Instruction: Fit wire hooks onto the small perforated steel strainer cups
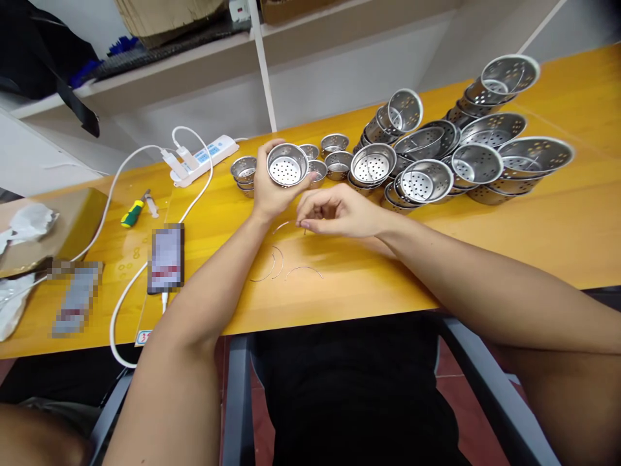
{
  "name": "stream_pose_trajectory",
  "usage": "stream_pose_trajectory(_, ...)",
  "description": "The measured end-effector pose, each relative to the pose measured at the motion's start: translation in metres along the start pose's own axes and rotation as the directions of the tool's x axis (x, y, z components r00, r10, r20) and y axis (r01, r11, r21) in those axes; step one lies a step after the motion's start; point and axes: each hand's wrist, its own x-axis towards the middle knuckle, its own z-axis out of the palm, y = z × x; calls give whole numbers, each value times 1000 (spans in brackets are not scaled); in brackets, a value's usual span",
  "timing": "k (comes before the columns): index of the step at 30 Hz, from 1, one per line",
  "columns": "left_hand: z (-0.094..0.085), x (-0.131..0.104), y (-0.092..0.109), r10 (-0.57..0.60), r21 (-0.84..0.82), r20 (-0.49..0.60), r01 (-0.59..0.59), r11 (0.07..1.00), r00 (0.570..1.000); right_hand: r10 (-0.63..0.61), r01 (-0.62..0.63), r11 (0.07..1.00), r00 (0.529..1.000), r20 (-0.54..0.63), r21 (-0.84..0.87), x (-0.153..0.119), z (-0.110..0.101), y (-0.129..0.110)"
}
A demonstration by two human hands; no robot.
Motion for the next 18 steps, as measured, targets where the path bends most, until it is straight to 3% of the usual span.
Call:
stream_pose_trajectory(4,11,0,-34,121,-154,-4,-121,981,993,-120,146,982,972,-204,117,4,-1,12)
stream_pose_trajectory(6,14,1,-43,149,-188,48,-138,972,988,-127,163,981,949,-290,103,7,0,17)
stream_pose_trajectory(9,15,0,-44,149,-212,121,-121,970,981,-120,147,989,892,-436,29,10,-2,21)
stream_pose_trajectory(12,17,-1,-43,146,-230,126,-115,966,981,-176,149,984,810,-560,-95,13,-10,25)
stream_pose_trajectory(15,19,0,-47,178,-239,125,-144,960,976,-218,138,975,761,-611,-175,15,-22,35)
stream_pose_trajectory(18,19,2,-54,225,-242,144,-186,952,964,-224,130,973,742,-632,-192,15,-31,46)
